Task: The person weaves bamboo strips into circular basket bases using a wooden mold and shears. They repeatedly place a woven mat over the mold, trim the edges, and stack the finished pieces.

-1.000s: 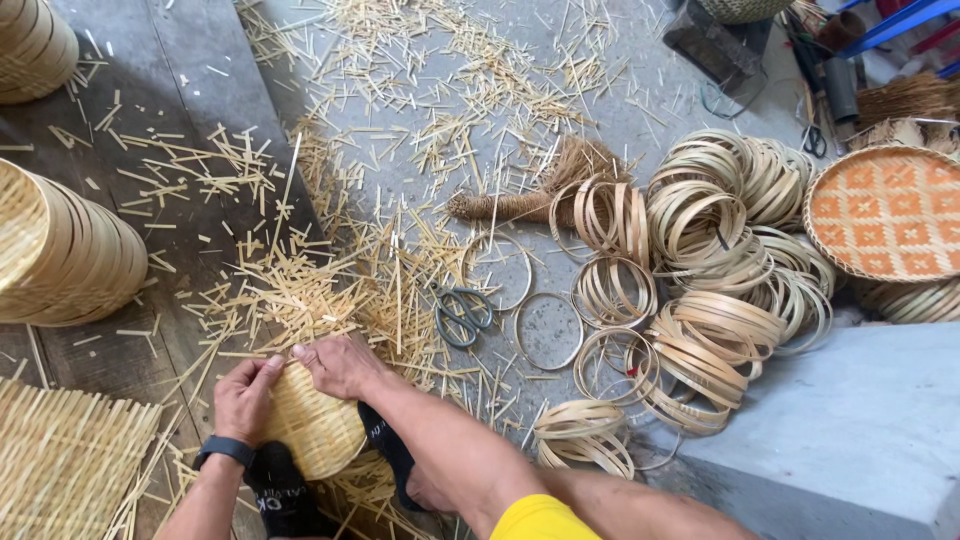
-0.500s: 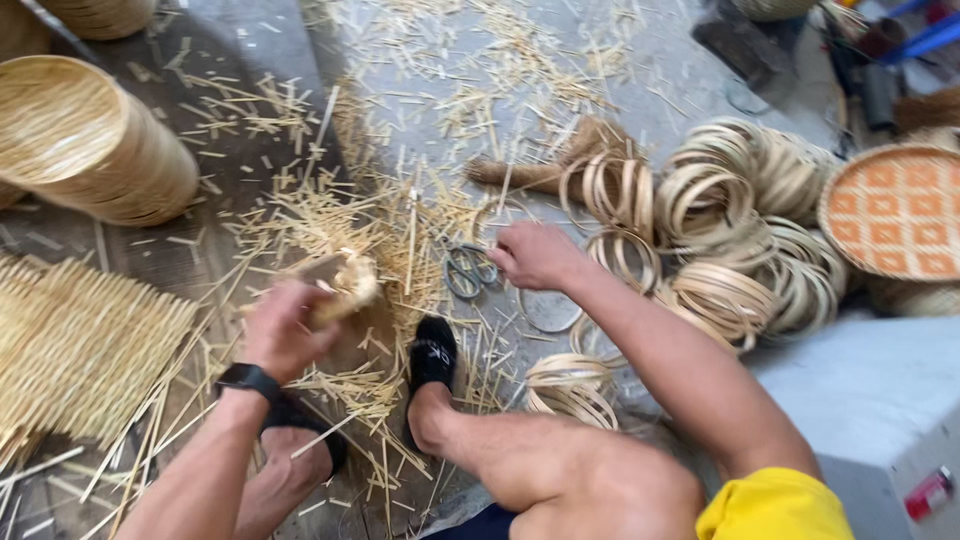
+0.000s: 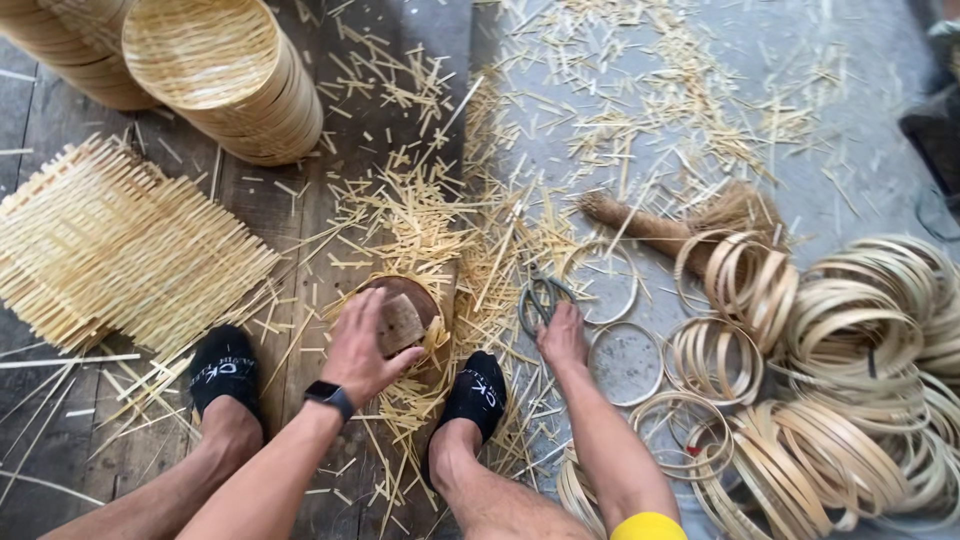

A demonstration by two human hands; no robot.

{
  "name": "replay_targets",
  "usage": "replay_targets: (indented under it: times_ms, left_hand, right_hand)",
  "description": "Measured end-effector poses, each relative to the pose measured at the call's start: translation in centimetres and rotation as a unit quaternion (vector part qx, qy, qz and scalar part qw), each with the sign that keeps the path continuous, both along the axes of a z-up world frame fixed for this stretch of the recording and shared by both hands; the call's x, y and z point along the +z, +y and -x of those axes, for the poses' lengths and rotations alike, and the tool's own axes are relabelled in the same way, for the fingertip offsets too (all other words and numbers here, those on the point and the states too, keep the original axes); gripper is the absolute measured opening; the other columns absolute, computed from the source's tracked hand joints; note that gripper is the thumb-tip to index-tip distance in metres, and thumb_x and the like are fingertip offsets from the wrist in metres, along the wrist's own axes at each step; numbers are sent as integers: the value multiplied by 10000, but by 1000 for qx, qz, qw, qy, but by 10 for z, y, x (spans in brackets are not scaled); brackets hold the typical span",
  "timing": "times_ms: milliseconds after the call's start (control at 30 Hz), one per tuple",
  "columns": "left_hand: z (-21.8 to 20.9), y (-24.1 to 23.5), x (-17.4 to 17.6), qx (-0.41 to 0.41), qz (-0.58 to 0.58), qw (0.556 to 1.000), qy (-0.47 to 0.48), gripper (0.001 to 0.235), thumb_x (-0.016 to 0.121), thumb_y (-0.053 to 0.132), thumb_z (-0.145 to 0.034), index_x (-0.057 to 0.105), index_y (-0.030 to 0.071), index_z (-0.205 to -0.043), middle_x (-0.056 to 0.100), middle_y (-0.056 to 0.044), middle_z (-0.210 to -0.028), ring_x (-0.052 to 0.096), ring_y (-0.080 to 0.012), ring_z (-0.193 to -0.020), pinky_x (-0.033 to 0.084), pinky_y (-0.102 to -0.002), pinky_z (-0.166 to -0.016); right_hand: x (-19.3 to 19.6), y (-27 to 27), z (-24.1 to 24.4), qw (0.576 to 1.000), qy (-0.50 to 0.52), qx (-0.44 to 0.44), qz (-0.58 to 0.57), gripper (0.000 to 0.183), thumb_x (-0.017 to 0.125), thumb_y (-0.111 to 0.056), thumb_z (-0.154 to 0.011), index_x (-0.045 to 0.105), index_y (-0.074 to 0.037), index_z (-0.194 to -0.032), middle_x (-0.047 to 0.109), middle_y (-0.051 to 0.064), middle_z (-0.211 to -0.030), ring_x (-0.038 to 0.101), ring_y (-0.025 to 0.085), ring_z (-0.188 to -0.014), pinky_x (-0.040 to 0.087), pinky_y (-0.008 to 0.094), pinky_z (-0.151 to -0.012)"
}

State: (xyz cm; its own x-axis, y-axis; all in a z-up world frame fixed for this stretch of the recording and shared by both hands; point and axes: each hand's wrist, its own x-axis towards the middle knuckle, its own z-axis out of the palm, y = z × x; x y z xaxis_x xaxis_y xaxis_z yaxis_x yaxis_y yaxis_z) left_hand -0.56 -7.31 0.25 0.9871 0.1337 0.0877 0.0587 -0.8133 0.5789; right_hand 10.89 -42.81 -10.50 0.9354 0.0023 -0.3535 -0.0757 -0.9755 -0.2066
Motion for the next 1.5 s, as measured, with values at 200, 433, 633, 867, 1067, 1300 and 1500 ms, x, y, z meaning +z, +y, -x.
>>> replay_targets:
  times_ms: [200, 433, 633, 867, 1067, 1300, 1500]
  left_hand:
    - [-13, -7, 8, -8, 31, 997, 67, 1034, 944, 336, -585, 454, 155, -1478, 585, -119, -1277, 530, -323, -1185, 453, -483, -1046]
    - [-42, 15, 9, -182, 27, 976, 115, 985, 934, 280, -636, 448, 211, -1490, 564, -107, -1307, 519, -319, -1207, 448, -506, -1084]
    - [-23, 9, 22, -49, 51, 985, 159, 1401, 1013, 292, -437, 176, 56, -1536, 307, -346, -1438, 319, -531, -1321, 303, -660, -1082]
    - [-13, -16, 9, 58, 82, 980, 173, 1228, 964, 278, -570, 228, 80, -1533, 425, -259, -1356, 436, -432, -1258, 378, -528, -1116]
    - [-21, 4, 13, -23, 74, 982, 171, 1201, 973, 237, -533, 293, 104, -1513, 451, -240, -1354, 447, -420, -1279, 381, -506, -1129]
    - [-30, 13, 11, -112, 33, 966, 230, 1224, 962, 179, -514, 255, 168, -1514, 378, -228, -1457, 401, -439, -1344, 420, -503, -1097]
    - [-9, -21, 10, 24, 31, 987, 159, 1296, 901, 311, -588, 92, 124, -1584, 358, -349, -1351, 423, -507, -1230, 401, -585, -1061]
  right_hand:
    - [10, -5, -18, 988, 125, -62, -65, 534, 819, -169, -739, 610, -5, -1203, 719, 196, -1016, 696, 314, -919, 558, 401, -874]
    - [92, 28, 21, 957, 159, -77, -230, 553, 856, -380, -711, 645, -15, -1070, 700, 83, -837, 669, 201, -746, 567, 354, -718]
    - [122, 66, 28, 986, 4, 140, -88, 535, 771, -477, -804, 611, -21, -1033, 586, 143, -980, 596, 276, -909, 513, 446, -766]
    - [69, 95, 16, 967, -44, 241, 73, 369, 681, -385, -863, 605, -36, -957, 570, 120, -898, 548, 244, -833, 509, 426, -760]
    - [58, 69, -2, 968, 36, 240, 64, 215, 554, -283, -970, 598, -73, -958, 568, 89, -867, 570, 201, -759, 517, 390, -669]
    - [37, 85, -1, 934, -181, 306, 47, 258, 684, -293, -781, 602, -49, -792, 568, 111, -718, 541, 221, -635, 516, 376, -555]
    - [48, 75, -4, 963, -20, 263, 54, 231, 633, -285, -900, 594, -58, -927, 572, 106, -866, 575, 209, -777, 507, 367, -640]
